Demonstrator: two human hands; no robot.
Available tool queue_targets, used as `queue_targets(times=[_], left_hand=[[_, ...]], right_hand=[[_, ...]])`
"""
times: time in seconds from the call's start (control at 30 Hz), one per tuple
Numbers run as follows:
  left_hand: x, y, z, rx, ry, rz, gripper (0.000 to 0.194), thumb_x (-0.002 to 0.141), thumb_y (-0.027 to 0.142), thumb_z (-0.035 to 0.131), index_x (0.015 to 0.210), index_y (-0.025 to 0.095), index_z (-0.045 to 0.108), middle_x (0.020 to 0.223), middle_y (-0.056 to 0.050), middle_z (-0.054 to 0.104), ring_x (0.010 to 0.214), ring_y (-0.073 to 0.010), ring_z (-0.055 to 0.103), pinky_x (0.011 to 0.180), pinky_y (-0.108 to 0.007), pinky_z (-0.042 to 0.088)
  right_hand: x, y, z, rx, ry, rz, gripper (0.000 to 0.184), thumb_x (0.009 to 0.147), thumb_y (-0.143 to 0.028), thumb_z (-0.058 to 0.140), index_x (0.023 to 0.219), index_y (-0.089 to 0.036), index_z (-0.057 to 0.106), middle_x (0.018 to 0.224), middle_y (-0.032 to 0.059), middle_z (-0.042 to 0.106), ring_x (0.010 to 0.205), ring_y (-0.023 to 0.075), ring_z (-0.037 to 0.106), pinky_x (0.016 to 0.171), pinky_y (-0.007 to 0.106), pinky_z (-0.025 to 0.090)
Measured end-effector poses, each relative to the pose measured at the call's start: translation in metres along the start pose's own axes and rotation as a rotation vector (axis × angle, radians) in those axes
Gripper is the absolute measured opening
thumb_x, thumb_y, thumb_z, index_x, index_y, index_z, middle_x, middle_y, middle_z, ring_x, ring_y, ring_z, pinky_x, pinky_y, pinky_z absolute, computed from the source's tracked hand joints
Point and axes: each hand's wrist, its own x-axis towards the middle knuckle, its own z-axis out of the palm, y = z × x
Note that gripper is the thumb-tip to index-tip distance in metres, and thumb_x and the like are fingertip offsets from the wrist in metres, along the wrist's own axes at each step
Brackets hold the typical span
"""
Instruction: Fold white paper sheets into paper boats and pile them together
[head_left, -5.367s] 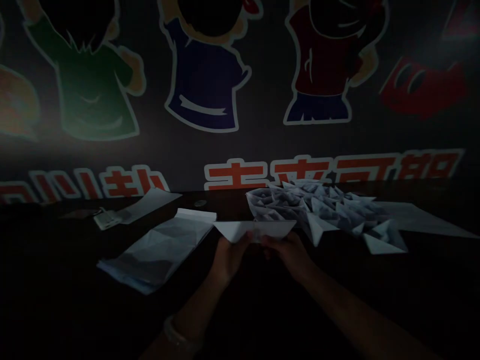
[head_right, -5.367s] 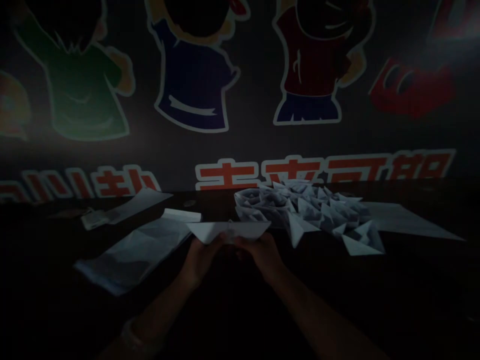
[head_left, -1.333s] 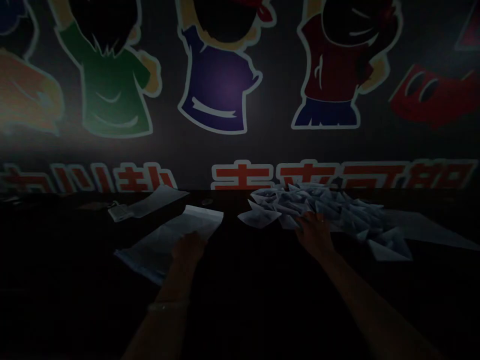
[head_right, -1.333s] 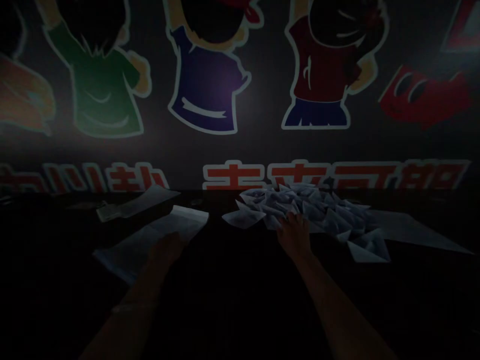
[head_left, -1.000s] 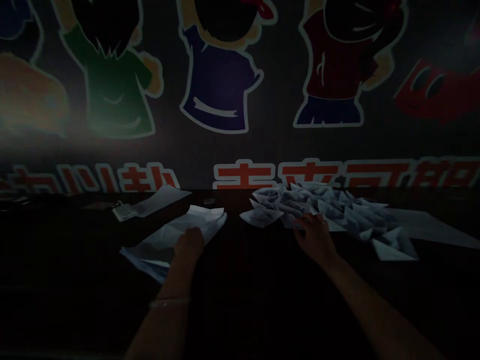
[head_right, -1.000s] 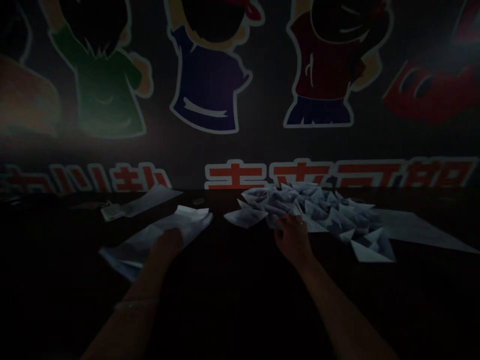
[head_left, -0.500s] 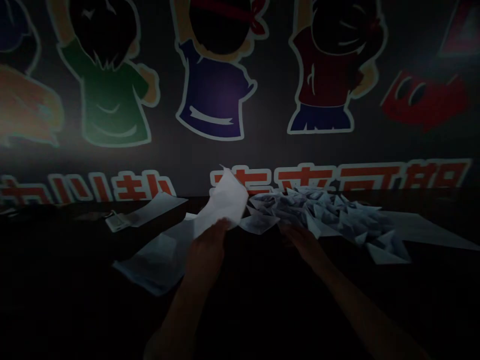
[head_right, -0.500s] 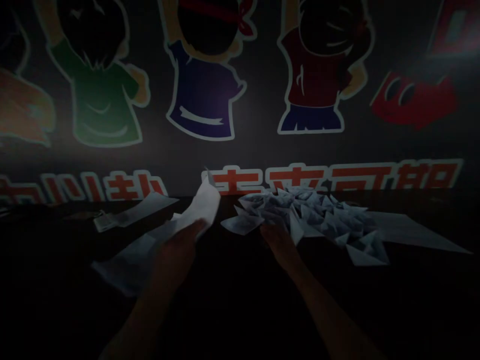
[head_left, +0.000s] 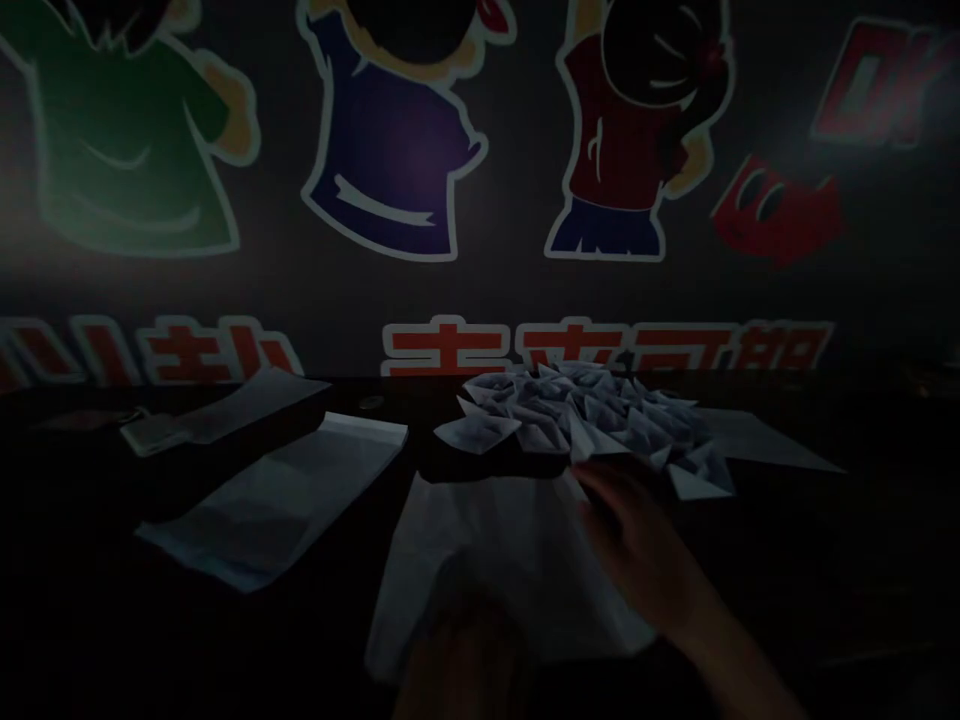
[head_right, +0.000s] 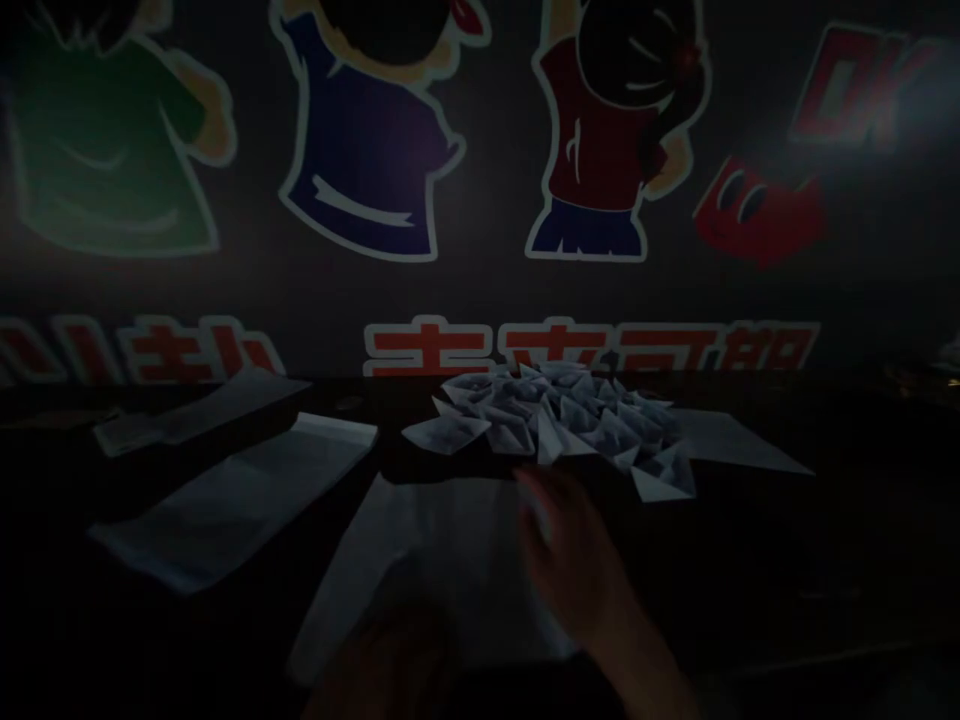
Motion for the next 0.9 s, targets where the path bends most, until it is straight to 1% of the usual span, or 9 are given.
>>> queue_targets(times=[0.1, 0.17, 0.27, 0.43, 0.53, 0.63, 0.7, 0.83, 0.9], left_hand=[[0.028, 0.011, -0.017, -0.004, -0.102, -0.176, 0.035, 0.085, 0.009, 0.042, 0.106, 0.019, 0.069, 0.103, -0.013, 0.073, 0.091, -0.0281, 0.068, 0.077, -0.042, 0.057], [0.039, 0.012, -0.022, 0.048, -0.091, -0.228, 0.038, 0.084, 0.007, 0.043, 0.111, 0.016, 0.067, 0.113, -0.016, 0.069, 0.101, -0.0302, 0.065, 0.086, -0.045, 0.052], [0.032, -0.002, -0.02, 0.122, -0.027, -0.252, 0.037, 0.085, 0.017, 0.05, 0.119, 0.02, 0.064, 0.127, -0.015, 0.061, 0.116, -0.0355, 0.056, 0.098, -0.056, 0.041], [-0.014, -0.041, -0.022, 0.082, -0.038, -0.348, 0.059, 0.089, 0.052, 0.046, 0.135, 0.017, 0.051, 0.146, -0.016, 0.044, 0.138, -0.0376, 0.032, 0.109, -0.056, 0.029], [-0.031, -0.055, -0.034, 0.022, -0.175, -0.284, 0.08, 0.084, 0.066, 0.043, 0.144, 0.013, 0.038, 0.152, -0.016, 0.031, 0.141, -0.0369, 0.023, 0.112, -0.053, 0.026], [-0.038, -0.061, -0.046, -0.018, -0.244, -0.192, 0.103, 0.07, 0.072, 0.056, 0.149, 0.014, 0.026, 0.155, -0.017, 0.021, 0.142, -0.0387, 0.017, 0.112, -0.055, 0.026], [-0.045, -0.066, -0.052, -0.019, -0.264, -0.135, 0.109, 0.063, 0.067, 0.067, 0.149, 0.016, 0.025, 0.156, -0.017, 0.019, 0.142, -0.0391, 0.016, 0.112, -0.055, 0.026], [-0.074, -0.079, -0.058, -0.006, -0.202, -0.004, 0.069, 0.081, 0.034, 0.059, 0.145, 0.029, 0.036, 0.151, -0.004, 0.037, 0.14, -0.0285, 0.031, 0.111, -0.046, 0.033], [-0.09, -0.087, -0.058, -0.024, -0.12, 0.098, 0.064, 0.079, 0.026, 0.058, 0.141, 0.034, 0.042, 0.145, 0.0, 0.047, 0.133, -0.0246, 0.044, 0.107, -0.038, 0.041]], right_hand=[[-0.006, -0.031, 0.028, -0.082, -0.378, -0.152, 0.044, 0.081, -0.007, 0.047, 0.12, -0.022, 0.063, 0.131, 0.0111, 0.06, 0.122, 0.0268, 0.054, 0.102, 0.045, 0.043], [-0.01, -0.035, 0.046, -0.181, -0.476, -0.182, 0.053, 0.08, -0.005, 0.048, 0.132, -0.018, 0.054, 0.143, 0.0128, 0.048, 0.132, 0.0295, 0.043, 0.107, 0.049, 0.037], [-0.019, -0.015, 0.054, -0.265, -0.536, -0.161, 0.052, 0.087, -0.013, 0.046, 0.138, -0.018, 0.047, 0.146, 0.0116, 0.045, 0.136, 0.0287, 0.037, 0.111, 0.05, 0.03], [-0.033, 0.038, 0.026, -0.344, -0.487, -0.028, 0.06, 0.091, -0.052, 0.045, 0.141, -0.021, 0.043, 0.149, 0.0108, 0.04, 0.138, 0.0306, 0.032, 0.113, 0.053, 0.024], [-0.036, 0.058, 0.011, -0.32, -0.496, -0.011, 0.057, 0.091, -0.051, 0.045, 0.14, -0.021, 0.045, 0.148, 0.0114, 0.041, 0.139, 0.0294, 0.033, 0.114, 0.053, 0.021], [-0.038, 0.065, -0.005, -0.186, -0.491, -0.034, 0.054, 0.088, -0.046, 0.053, 0.135, -0.021, 0.051, 0.143, 0.0124, 0.047, 0.134, 0.0278, 0.041, 0.112, 0.049, 0.028], [-0.041, 0.063, -0.024, -0.071, -0.538, -0.031, 0.061, 0.082, -0.048, 0.061, 0.136, -0.023, 0.05, 0.144, 0.0113, 0.047, 0.133, 0.0285, 0.041, 0.111, 0.049, 0.029], [-0.056, 0.049, -0.071, 0.02, -0.882, -0.027, 0.102, 0.059, -0.054, 0.079, 0.146, -0.025, 0.034, 0.156, 0.012, 0.024, 0.142, 0.0364, 0.02, 0.114, 0.056, 0.014], [-0.069, 0.041, -0.086, 0.025, -0.971, -0.077, 0.11, 0.056, -0.05, 0.081, 0.148, -0.027, 0.027, 0.158, 0.0108, 0.016, 0.143, 0.038, 0.013, 0.114, 0.058, 0.008]])
